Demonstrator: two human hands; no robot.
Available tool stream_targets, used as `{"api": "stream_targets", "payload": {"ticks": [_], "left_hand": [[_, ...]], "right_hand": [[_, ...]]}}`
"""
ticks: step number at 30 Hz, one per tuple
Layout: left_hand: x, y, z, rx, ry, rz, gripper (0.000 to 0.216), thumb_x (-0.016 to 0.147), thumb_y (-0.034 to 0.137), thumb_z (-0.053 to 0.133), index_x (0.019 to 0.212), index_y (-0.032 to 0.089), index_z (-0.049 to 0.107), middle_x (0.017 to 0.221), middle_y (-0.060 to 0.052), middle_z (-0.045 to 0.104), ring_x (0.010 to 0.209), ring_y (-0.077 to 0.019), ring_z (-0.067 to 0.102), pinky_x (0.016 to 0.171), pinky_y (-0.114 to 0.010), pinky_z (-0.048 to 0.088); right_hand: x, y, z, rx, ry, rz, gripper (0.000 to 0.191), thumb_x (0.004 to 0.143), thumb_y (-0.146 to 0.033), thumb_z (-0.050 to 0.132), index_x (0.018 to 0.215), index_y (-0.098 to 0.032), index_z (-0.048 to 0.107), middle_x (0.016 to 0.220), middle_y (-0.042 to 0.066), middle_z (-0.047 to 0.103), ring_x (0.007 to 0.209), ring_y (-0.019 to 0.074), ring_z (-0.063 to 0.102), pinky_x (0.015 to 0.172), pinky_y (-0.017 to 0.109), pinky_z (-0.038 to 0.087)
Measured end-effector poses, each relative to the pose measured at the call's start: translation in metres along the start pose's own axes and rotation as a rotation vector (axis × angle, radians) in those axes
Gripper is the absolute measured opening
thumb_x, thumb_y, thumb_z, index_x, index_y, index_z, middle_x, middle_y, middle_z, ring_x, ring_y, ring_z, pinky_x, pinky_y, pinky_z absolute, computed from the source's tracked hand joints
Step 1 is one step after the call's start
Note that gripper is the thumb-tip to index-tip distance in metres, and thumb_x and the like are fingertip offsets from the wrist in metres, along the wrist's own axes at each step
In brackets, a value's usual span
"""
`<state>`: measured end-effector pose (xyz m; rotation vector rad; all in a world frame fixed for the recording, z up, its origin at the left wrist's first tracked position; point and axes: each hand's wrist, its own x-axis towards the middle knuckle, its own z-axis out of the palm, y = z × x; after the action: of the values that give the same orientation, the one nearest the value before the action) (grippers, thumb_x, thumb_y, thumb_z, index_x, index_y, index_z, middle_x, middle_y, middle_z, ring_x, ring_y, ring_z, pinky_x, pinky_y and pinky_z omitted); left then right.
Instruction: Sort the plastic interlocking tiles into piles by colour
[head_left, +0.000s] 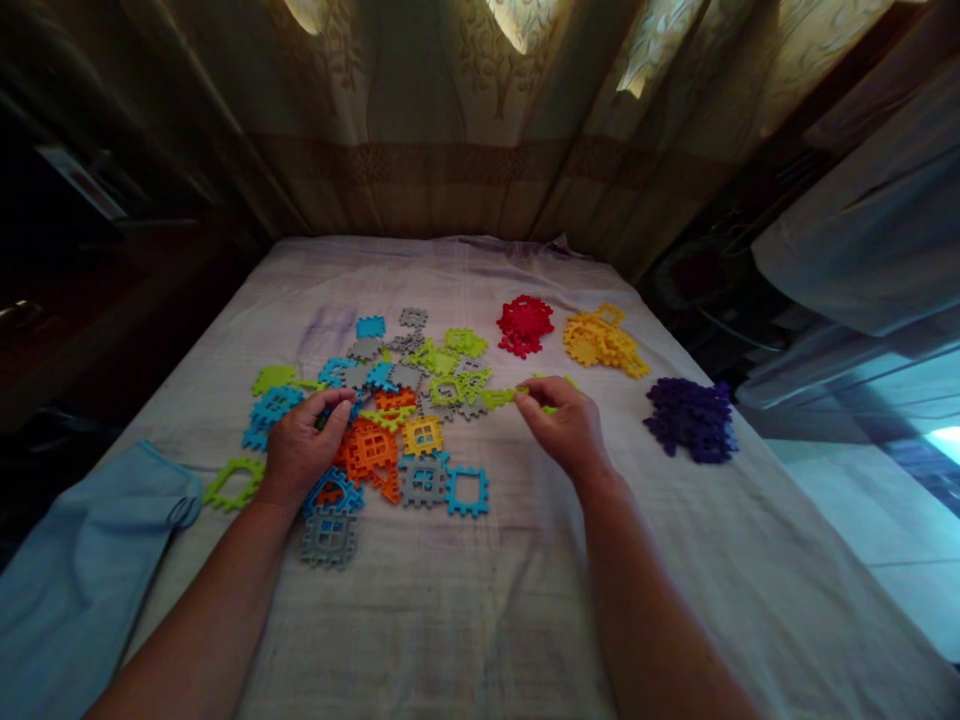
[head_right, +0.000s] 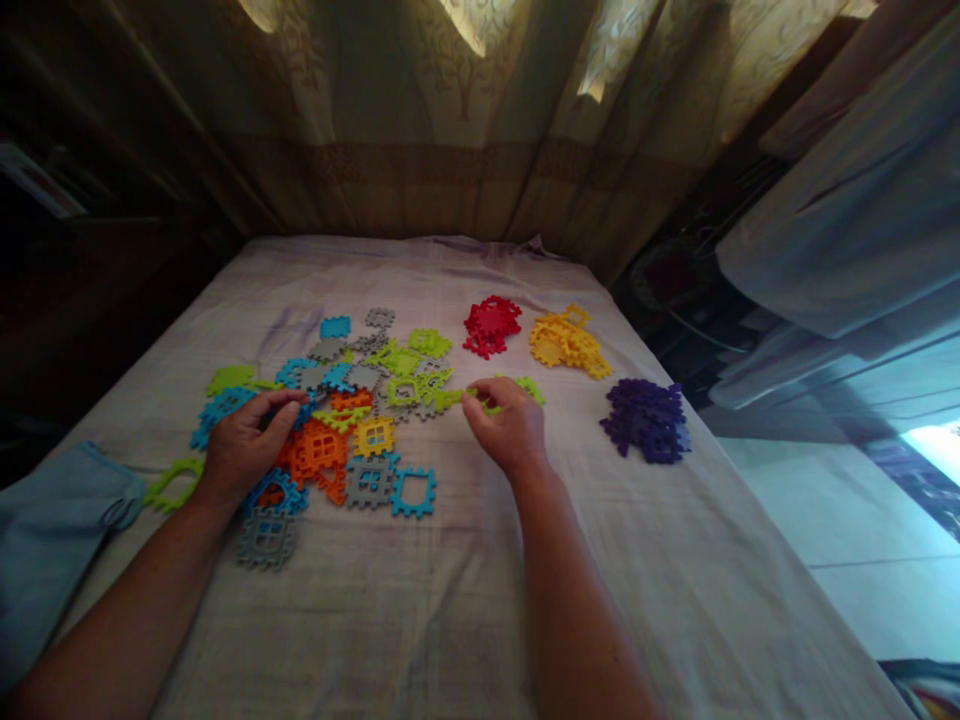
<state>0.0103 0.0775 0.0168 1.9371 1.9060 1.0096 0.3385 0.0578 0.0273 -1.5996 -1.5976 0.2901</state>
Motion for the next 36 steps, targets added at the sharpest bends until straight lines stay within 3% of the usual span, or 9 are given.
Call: {"api": "stream_targets", "payload": {"ticks": [4, 7, 15, 20, 29, 36], "left_hand": [[0.000, 0.000, -0.001, -0.001, -0.003, 0.011, 0.034, 0.086, 0.046, 0.050, 0.099, 0.026, 0.074, 0.098, 0.000, 0.078, 0.089, -0.0195, 0.071, 0.088, -0.030, 0.056], [0.000, -0.001, -0.001, -0.012, -0.003, 0.010, 0.034, 0.086, 0.046, 0.050, 0.099, 0.025, 0.073, 0.101, 0.000, 0.078, 0.093, -0.0206, 0.072, 0.089, -0.031, 0.055], [0.000, -0.001, 0.000, -0.025, -0.010, 0.002, 0.036, 0.085, 0.047, 0.049, 0.100, 0.024, 0.073, 0.103, -0.002, 0.078, 0.098, -0.0214, 0.072, 0.090, -0.032, 0.055], [0.000, -0.002, 0.000, -0.024, -0.017, -0.009, 0.040, 0.085, 0.049, 0.048, 0.102, 0.023, 0.073, 0.104, -0.003, 0.078, 0.099, -0.0229, 0.072, 0.090, -0.035, 0.055], [-0.001, -0.001, -0.001, -0.028, -0.020, 0.003, 0.036, 0.086, 0.047, 0.049, 0.102, 0.025, 0.073, 0.105, -0.002, 0.078, 0.099, -0.0218, 0.071, 0.092, -0.034, 0.054], [0.002, -0.005, 0.002, 0.021, -0.155, 0.323, 0.040, 0.082, 0.057, 0.060, 0.106, 0.027, 0.074, 0.109, -0.005, 0.076, 0.104, -0.0255, 0.069, 0.101, -0.042, 0.048]], "right_hand": [[0.006, 0.031, -0.016, 0.053, 0.118, 0.211, 0.033, 0.077, -0.046, 0.057, 0.088, -0.018, 0.072, 0.077, 0.006, 0.071, 0.065, 0.0174, 0.062, 0.067, 0.031, 0.050], [0.007, 0.048, -0.025, 0.018, 0.178, 0.270, 0.034, 0.074, -0.046, 0.057, 0.087, -0.018, 0.072, 0.075, 0.005, 0.070, 0.065, 0.0175, 0.060, 0.067, 0.031, 0.050], [0.005, 0.058, -0.044, -0.114, 0.093, 0.371, 0.029, 0.068, -0.043, 0.058, 0.078, -0.020, 0.073, 0.072, 0.004, 0.070, 0.064, 0.0193, 0.060, 0.065, 0.034, 0.046], [0.003, 0.061, -0.049, -0.188, 0.039, 0.299, 0.028, 0.066, -0.042, 0.057, 0.074, -0.021, 0.073, 0.079, 0.005, 0.072, 0.073, 0.0217, 0.062, 0.070, 0.035, 0.046], [0.006, 0.043, -0.032, -0.215, 0.130, 0.176, 0.025, 0.074, -0.042, 0.054, 0.069, -0.022, 0.069, 0.076, 0.007, 0.071, 0.068, 0.0204, 0.060, 0.068, 0.034, 0.046], [0.001, 0.010, -0.003, -0.181, -0.053, -0.077, 0.021, 0.084, -0.033, 0.054, 0.076, -0.022, 0.070, 0.080, 0.006, 0.070, 0.074, 0.0191, 0.063, 0.071, 0.031, 0.047]]}}
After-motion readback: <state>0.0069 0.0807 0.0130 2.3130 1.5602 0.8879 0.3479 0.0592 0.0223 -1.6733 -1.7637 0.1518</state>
